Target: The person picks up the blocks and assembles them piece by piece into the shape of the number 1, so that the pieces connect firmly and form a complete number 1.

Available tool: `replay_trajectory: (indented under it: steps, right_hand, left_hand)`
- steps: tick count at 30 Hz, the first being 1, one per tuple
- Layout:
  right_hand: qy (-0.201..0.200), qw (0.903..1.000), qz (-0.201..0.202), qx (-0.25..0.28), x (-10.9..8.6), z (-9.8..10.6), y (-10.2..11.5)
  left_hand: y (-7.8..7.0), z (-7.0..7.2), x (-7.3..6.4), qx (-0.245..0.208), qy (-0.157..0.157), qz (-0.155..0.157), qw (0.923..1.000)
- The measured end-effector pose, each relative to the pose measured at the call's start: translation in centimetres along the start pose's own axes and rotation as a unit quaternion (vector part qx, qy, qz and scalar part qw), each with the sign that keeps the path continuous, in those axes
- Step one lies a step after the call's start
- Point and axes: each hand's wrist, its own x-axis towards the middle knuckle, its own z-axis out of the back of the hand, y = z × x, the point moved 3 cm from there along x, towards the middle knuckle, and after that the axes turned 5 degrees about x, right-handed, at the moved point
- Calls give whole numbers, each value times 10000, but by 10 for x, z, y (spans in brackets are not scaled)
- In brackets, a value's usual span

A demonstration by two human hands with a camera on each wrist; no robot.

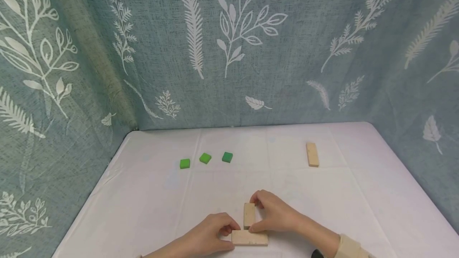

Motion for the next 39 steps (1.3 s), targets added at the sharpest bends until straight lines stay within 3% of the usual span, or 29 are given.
replay_trajectory:
  steps: [11, 28, 39]
  right_hand:
    - [163, 9999, -5, 39, -2, 1, 4]
    - [289, 9994, -60, 160, -2, 0, 1]
    - [323, 9992, 87, 218, -4, 1, 0]
  left_hand:
    - [0, 0, 0, 178, -59, -58, 9998]
    - [0, 0, 0, 47, 15, 81, 10000]
    - [0, 0, 0, 96, -56, -13, 9999]
